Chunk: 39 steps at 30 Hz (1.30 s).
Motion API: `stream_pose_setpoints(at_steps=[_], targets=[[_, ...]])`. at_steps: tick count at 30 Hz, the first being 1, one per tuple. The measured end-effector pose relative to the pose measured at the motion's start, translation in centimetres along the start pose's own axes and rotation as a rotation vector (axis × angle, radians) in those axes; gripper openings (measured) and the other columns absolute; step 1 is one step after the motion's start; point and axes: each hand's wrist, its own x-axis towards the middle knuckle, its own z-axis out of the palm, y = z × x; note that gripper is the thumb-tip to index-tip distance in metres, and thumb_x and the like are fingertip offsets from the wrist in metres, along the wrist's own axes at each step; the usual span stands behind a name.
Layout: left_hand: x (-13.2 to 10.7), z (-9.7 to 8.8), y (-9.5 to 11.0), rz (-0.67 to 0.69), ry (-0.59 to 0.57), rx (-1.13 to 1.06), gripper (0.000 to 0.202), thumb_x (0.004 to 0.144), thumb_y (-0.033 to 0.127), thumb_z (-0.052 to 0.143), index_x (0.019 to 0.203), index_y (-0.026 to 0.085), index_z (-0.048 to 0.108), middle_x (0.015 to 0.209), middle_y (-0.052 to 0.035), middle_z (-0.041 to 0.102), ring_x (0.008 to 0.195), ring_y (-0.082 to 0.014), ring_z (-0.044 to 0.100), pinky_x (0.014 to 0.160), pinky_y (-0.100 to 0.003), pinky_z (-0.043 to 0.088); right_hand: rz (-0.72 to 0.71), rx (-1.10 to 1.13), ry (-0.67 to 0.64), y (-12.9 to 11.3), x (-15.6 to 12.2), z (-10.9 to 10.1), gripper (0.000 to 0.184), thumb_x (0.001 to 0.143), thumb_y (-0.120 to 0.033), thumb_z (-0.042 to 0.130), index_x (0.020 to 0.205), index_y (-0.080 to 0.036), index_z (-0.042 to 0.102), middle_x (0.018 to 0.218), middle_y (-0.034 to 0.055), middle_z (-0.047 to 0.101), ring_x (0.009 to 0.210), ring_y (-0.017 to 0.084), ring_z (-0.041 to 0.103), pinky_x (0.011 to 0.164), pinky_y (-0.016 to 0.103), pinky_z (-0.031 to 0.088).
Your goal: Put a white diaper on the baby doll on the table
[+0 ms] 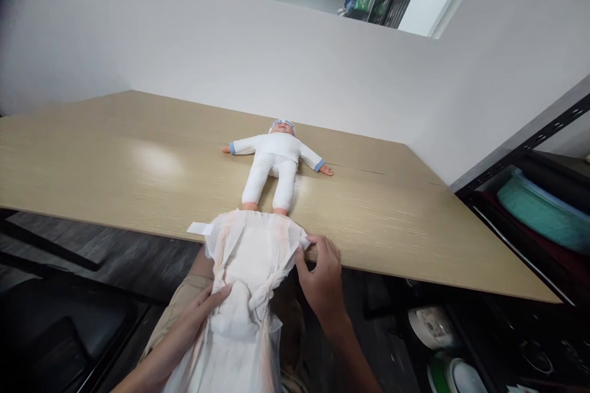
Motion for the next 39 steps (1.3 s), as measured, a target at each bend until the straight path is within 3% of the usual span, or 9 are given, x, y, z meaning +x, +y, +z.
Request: stream_pose_setpoints(at_steps=[10,15,17,21,26,29,33,36,39], targets=[[0.2,-0.2,-0.8,-0.059,-0.006,-0.016,0.054,0.087,0.049,0.091,0.130,0.019,0.080,0.143,-0.0149,0.079,0.139,-0.0374,0.072,0.127,-0.051,0.053,0.133,-0.038,0.063,2.8,1.1,-1.2,0.017,0.107,-0.035,0.055,0.099,-0.024,0.064,0.105,0.0092,0.076,0.104,0.030,0.069,0.097,0.048,0.051],[-0.3,0.0,-1.2,-0.085,-0.024,-0.026,0.061,0.087,0.052,0.091,0.136,0.019,0.078,0.146,-0.0150,0.077,0.140,-0.0383,0.071,0.128,-0.052,0.052,0.058,-0.092,0.195,-0.9,0.0,-0.9,0.022,0.109,-0.032,0.056,0.124,-0.020,0.067,0.121,0.0143,0.075,0.118,0.032,0.068,0.107,0.054,0.054],[-0.7,0.4,-1.1,-0.084,-0.048,-0.019,0.068,0.086,0.055,0.091,0.141,0.019,0.075,0.148,-0.0151,0.076,0.141,-0.0388,0.070,0.127,-0.052,0.052,-0.054,-0.065,0.118,-4.0,-0.4,-0.4,0.029,0.110,-0.027,0.056,0.137,-0.022,0.065,0.134,0.0139,0.073,0.131,0.031,0.065,0.115,0.054,0.052],[-1.1,1.2,-0.9,0.016,-0.097,0.050,0.076,0.087,0.064,0.088,0.146,0.019,0.073,0.151,-0.0152,0.074,0.146,-0.0404,0.066,0.127,-0.052,0.051,-0.212,0.035,-0.275,-8.9,-0.1,1.6,0.045,0.110,-0.029,0.060,0.155,-0.027,0.060,0.165,0.0094,0.060,0.158,0.032,0.049,0.129,0.056,0.046],[-1.4,0.1,-0.1,0.166,-0.162,0.317,0.063,0.097,0.069,0.074,0.140,0.023,0.074,0.151,-0.0120,0.073,0.143,-0.0360,0.066,0.120,-0.042,0.056,-0.166,-0.008,-0.446,-9.3,0.5,4.4,0.062,0.111,-0.040,0.063,0.170,-0.026,0.049,0.175,0.0120,0.050,0.163,0.037,0.043,0.132,0.065,0.041],[-1.7,-2.2,2.2,0.294,-0.226,0.684,0.047,0.106,0.063,0.064,0.133,0.027,0.075,0.140,-0.0079,0.077,0.126,-0.0292,0.073,0.110,-0.037,0.060,-0.172,-0.066,-0.461,-8.7,0.2,5.0,0.066,0.111,-0.039,0.062,0.174,-0.026,0.044,0.178,0.0108,0.045,0.166,0.036,0.039,0.135,0.064,0.038],[-1.2,-4.5,8.3,0.632,-0.267,1.171,0.029,0.112,0.046,0.059,0.134,0.031,0.072,0.129,-0.0058,0.077,0.120,-0.0260,0.073,0.108,-0.037,0.058,-0.204,-0.145,-0.458,-8.5,-0.2,5.3,0.068,0.113,-0.040,0.060,0.176,-0.028,0.039,0.182,0.0084,0.039,0.168,0.033,0.036,0.137,0.059,0.037],[1.3,-4.0,13.8,0.946,-0.220,1.402,0.027,0.114,0.034,0.053,0.136,0.028,0.067,0.129,-0.0076,0.076,0.119,-0.0265,0.071,0.105,-0.040,0.057,-0.229,-0.189,-0.443,-8.5,-0.3,5.4,0.068,0.113,-0.042,0.060,0.177,-0.028,0.039,0.181,0.0085,0.040,0.166,0.033,0.039,0.136,0.058,0.039],[6.0,-1.6,18.3,1.282,-0.130,1.633,0.042,0.110,0.018,0.052,0.150,0.026,0.061,0.146,-0.0130,0.069,0.133,-0.0326,0.064,0.113,-0.050,0.052,-0.239,-0.234,-0.440,-8.6,-0.2,5.4,0.067,0.112,-0.042,0.060,0.175,-0.028,0.041,0.181,0.0092,0.041,0.165,0.035,0.041,0.134,0.060,0.039]])
